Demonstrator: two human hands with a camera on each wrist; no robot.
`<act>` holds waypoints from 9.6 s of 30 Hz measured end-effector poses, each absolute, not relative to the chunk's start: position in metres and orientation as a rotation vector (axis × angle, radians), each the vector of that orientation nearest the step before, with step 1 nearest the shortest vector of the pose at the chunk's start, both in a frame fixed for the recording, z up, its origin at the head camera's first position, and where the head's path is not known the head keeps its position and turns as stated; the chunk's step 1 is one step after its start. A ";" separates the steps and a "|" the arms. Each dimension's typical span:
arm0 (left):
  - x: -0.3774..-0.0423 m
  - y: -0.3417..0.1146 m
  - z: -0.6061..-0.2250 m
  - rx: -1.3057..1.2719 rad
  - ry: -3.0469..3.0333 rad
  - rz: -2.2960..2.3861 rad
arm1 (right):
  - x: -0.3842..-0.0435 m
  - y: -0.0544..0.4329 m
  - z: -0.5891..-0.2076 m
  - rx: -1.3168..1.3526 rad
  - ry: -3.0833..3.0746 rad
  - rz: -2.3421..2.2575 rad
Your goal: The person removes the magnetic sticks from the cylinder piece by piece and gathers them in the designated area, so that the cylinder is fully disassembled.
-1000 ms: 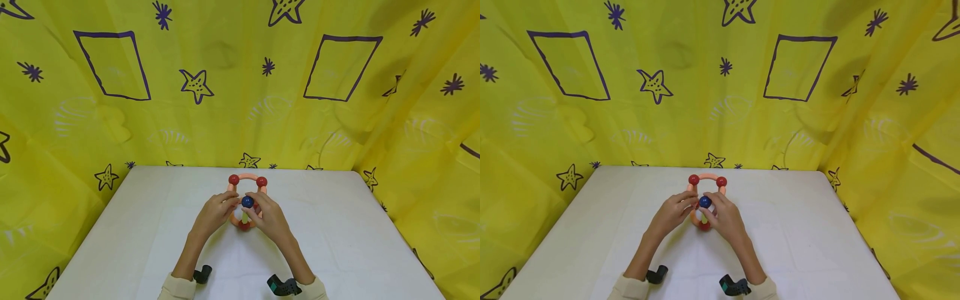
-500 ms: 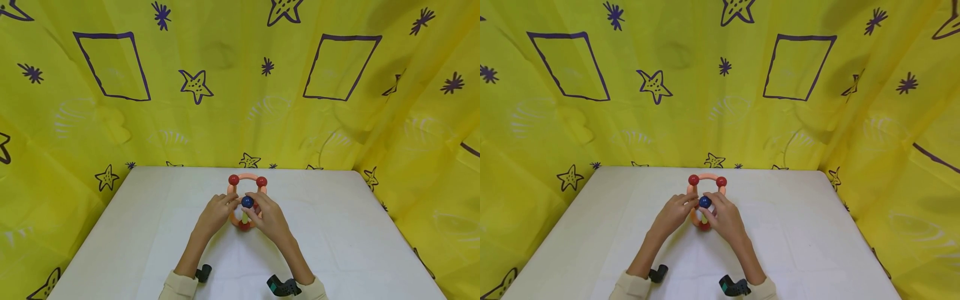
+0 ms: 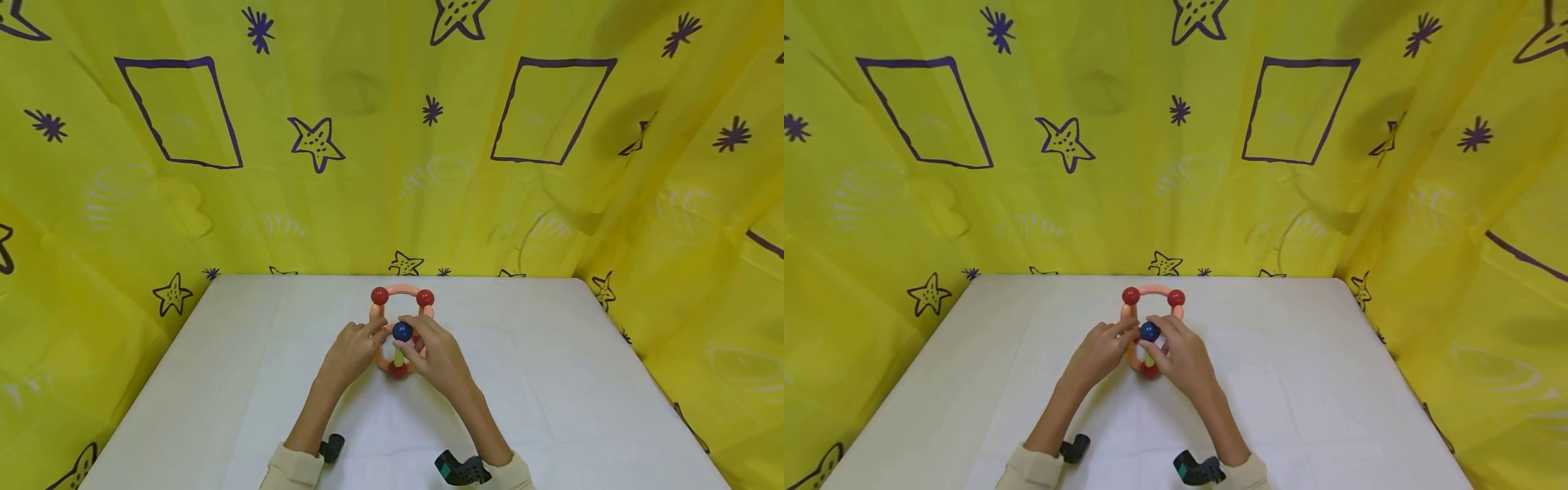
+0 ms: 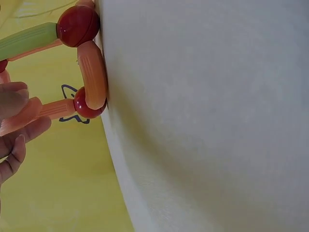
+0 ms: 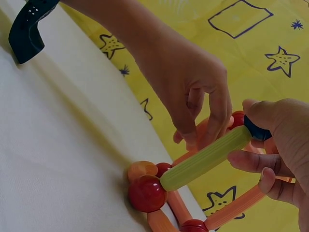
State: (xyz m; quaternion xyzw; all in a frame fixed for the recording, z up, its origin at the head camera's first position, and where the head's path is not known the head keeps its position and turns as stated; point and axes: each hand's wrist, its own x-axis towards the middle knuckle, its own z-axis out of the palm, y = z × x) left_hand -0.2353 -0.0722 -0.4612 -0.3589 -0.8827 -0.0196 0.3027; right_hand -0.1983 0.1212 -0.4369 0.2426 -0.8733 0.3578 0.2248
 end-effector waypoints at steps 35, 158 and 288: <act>-0.224 -0.076 -0.466 -1.099 -2.761 -0.592 | -0.196 0.123 -0.438 0.635 -2.252 0.939; -0.237 -0.073 -0.415 -0.717 -2.685 -1.492 | -0.210 0.150 -0.502 0.570 -2.657 1.568; -0.215 -0.078 -0.449 -0.696 -2.541 -1.887 | -0.184 0.101 -0.444 0.028 -2.290 2.208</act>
